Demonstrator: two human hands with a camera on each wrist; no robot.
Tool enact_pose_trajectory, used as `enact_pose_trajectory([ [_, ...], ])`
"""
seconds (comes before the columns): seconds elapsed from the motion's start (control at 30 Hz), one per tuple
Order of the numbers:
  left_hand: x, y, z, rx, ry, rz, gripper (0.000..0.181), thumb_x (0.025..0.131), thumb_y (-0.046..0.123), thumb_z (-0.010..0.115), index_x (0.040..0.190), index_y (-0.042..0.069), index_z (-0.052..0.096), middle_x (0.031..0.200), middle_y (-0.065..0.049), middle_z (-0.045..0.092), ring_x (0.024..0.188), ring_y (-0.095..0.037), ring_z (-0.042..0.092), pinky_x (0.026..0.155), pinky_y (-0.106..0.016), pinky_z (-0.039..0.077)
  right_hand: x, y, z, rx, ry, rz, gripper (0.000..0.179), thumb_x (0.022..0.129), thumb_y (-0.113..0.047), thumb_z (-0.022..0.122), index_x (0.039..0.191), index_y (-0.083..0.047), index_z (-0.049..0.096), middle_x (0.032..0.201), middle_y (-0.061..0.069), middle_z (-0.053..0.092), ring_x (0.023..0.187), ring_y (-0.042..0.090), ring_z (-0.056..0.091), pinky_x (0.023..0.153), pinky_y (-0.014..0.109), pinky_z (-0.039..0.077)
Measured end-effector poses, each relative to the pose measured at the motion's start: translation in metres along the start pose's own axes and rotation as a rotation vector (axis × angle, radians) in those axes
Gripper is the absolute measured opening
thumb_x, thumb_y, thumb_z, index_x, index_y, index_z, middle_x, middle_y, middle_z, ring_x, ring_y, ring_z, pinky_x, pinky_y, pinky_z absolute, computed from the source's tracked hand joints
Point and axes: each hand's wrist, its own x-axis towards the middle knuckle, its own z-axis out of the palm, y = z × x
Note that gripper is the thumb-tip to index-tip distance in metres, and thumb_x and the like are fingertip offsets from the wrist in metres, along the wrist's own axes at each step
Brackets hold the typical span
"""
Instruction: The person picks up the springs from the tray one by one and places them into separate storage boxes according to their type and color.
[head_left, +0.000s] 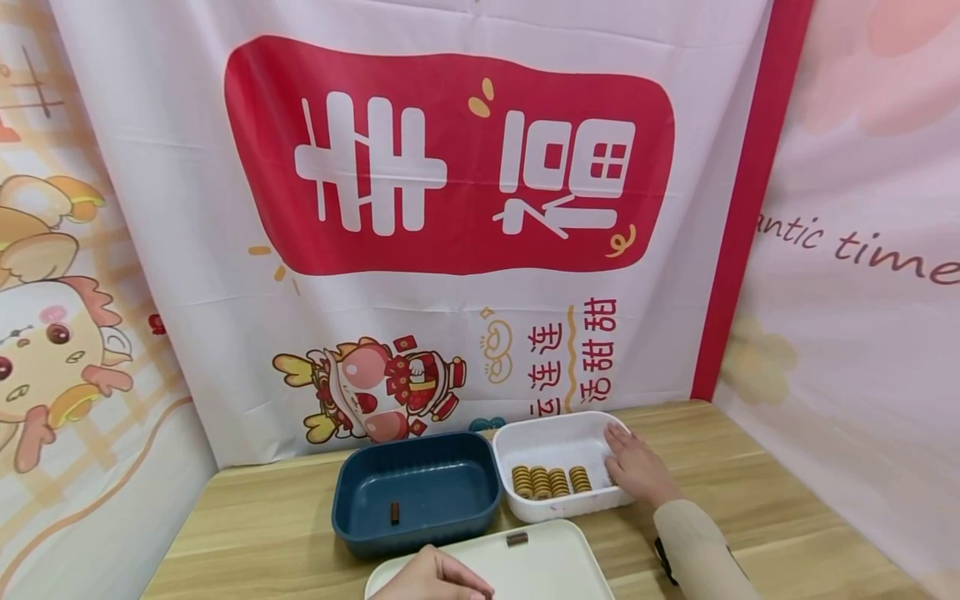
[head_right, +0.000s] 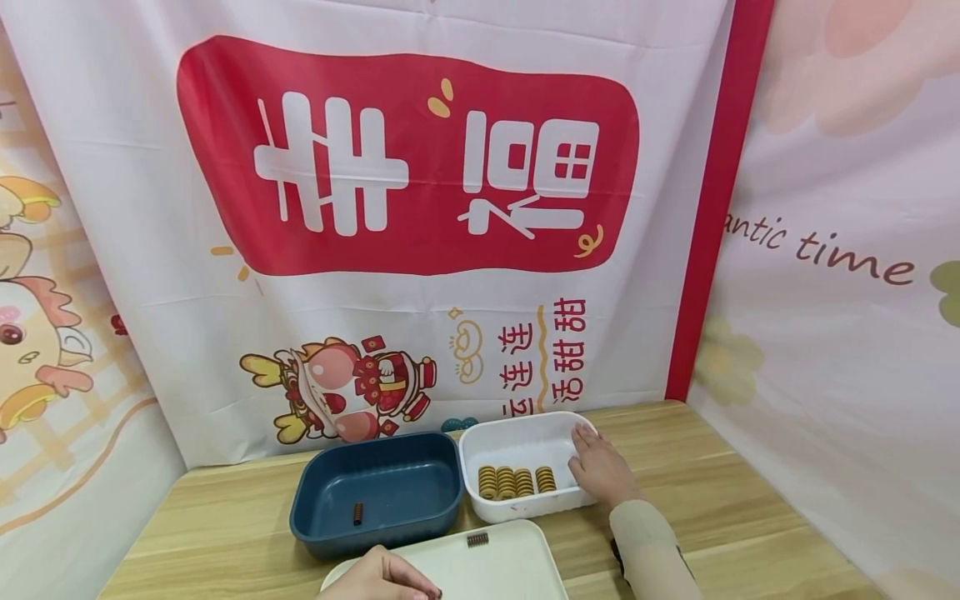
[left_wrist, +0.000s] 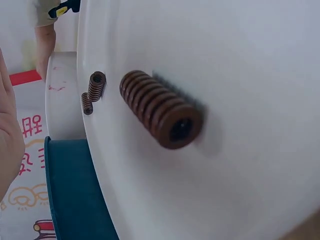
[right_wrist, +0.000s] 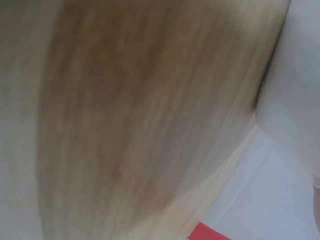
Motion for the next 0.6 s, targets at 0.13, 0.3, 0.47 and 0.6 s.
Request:
enact_pose_trajectory([
  [0.13, 0.0007, 0.0011, 0.0004, -0.015, -0.016, 0.018, 0.031, 0.089, 0.017, 0.067, 0.107, -0.008, 0.069, 0.097, -0.013, 0.072, 0.081, -0.007, 0.066, 0.078, -0.025, 0.054, 0.0004, -0.0008, -0.0018, 0.006, -0.013, 0.003, 0.047, 0.09, -0.01, 0.052, 0.127, 0.018, 0.048, 0.136, 0.03, 0.046, 0.13, 0.041, 0.04, 0.109, 0.053, 0.026],
  [0.3, -0.0004, -0.0001, 0.0003, -0.08, -0.037, 0.038, 0.04, 0.089, 0.021, 0.068, 0.111, -0.011, 0.065, 0.098, -0.012, 0.072, 0.085, -0.008, 0.066, 0.081, -0.025, 0.053, 0.001, -0.0014, -0.0022, 0.004, -0.011, 0.0, 0.046, 0.09, -0.01, 0.052, 0.127, 0.018, 0.049, 0.136, 0.03, 0.047, 0.13, 0.041, 0.04, 0.108, 0.053, 0.027],
  [0.47, -0.0019, 0.0016, 0.0, -0.127, -0.021, 0.028, 0.04, 0.088, 0.023, 0.069, 0.112, -0.009, 0.066, 0.099, -0.011, 0.072, 0.086, -0.008, 0.067, 0.082, -0.026, 0.053, 0.0011, -0.001, -0.0014, 0.002, 0.0, -0.007, 0.046, 0.09, -0.01, 0.053, 0.127, 0.019, 0.049, 0.135, 0.03, 0.047, 0.13, 0.041, 0.04, 0.108, 0.053, 0.028],
  [0.6, -0.0023, 0.0046, -0.0004, -0.197, -0.031, 0.024, 0.036, 0.088, 0.019, 0.069, 0.111, -0.009, 0.067, 0.098, -0.011, 0.071, 0.086, -0.01, 0.067, 0.083, -0.029, 0.053, 0.0009, -0.0008, -0.0014, 0.003, -0.005, -0.004, 0.046, 0.09, -0.01, 0.052, 0.127, 0.018, 0.049, 0.136, 0.03, 0.046, 0.13, 0.041, 0.04, 0.108, 0.053, 0.027],
])
